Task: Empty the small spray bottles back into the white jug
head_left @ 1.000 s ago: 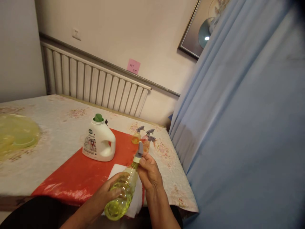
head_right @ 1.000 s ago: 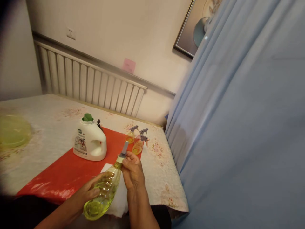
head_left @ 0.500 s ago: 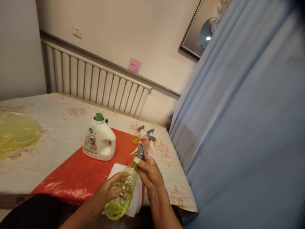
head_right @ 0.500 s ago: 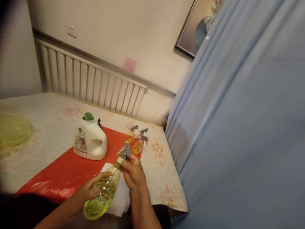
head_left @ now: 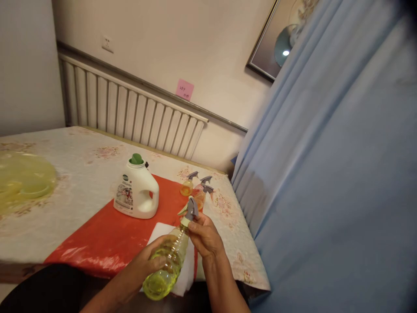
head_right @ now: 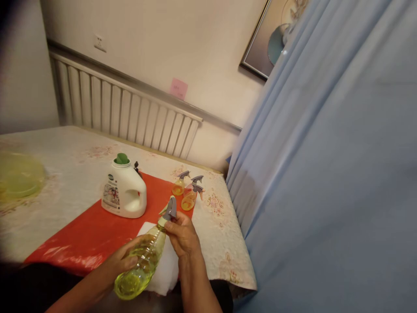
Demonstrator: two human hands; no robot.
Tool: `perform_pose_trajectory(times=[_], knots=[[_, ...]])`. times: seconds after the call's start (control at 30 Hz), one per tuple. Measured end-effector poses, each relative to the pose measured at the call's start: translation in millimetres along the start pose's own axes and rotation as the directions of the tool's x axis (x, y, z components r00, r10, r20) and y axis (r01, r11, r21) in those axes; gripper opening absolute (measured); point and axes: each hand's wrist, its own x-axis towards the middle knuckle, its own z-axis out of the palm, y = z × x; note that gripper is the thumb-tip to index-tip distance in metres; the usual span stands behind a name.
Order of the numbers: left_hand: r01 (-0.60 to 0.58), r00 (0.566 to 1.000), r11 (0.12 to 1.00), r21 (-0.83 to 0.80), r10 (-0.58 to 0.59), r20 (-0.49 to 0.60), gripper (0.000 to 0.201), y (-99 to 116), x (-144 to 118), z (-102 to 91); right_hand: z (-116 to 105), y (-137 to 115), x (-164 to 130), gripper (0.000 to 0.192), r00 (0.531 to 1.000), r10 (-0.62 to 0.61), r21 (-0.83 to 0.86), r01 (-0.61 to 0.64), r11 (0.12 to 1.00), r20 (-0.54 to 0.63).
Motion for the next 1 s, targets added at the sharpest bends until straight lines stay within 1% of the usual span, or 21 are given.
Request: perform_pose_trajectory(times=[0.1,0.23,0.33,0.4,0.47,0.6,0.7,0.77,0.87,0.93,1.0], knots=[[-0.005,1.0,0.998,0.062,0.006,-0.021,0.055,0,0,-1.3,3,1,0,0.039,1.0,-0.007,0.029,0.008,1.0,-0.005],[-0.043,0.995,0.981,0.191,0.06,-0.083,0.055,-3,2,-5.3,7,4,0,0.035,0.999,-0.017,0.059,0.02,0.998,-0.045],[-0.05,0.98,0.945,0.322,0.109,-0.167,0.053,-3,3,-5.5,8,8,0,0.032,0.994,-0.025,0.056,0.031,0.998,-0.105],[-0.033,0.966,0.913,0.407,0.134,-0.221,0.053,-2,4,-2.6,10,11,-1,0.031,0.989,-0.036,0.051,0.043,0.998,-0.143],[-0.02,0.962,0.887,0.462,0.143,-0.232,0.057,0,3,2.1,13,16,-1,0.031,0.984,-0.042,0.047,0.051,0.998,-0.171],[-0.026,0.976,0.878,0.478,0.126,-0.18,0.067,4,3,10.3,17,25,-1,0.032,0.978,-0.042,0.062,0.056,0.997,-0.203],[0.003,0.974,0.874,0.485,0.107,-0.199,0.067,2,3,10.3,16,31,-1,0.031,0.972,-0.045,0.046,0.057,0.997,-0.229],[0.02,0.963,0.85,0.527,0.125,-0.239,0.067,-2,5,7.6,15,34,0,0.031,0.965,-0.056,0.014,0.062,0.998,-0.258],[0.032,0.928,0.798,0.602,0.201,-0.315,0.068,-10,8,3.4,14,42,1,0.032,0.945,-0.084,-0.028,0.079,0.996,-0.315],[0.015,0.91,0.774,0.633,0.252,-0.33,0.069,-15,9,1.8,13,47,1,0.032,0.934,-0.114,-0.07,0.095,0.993,-0.338],[-0.001,0.91,0.764,0.645,0.268,-0.316,0.069,-19,9,1.3,12,52,1,0.029,0.931,-0.155,-0.142,0.113,0.983,-0.331]])
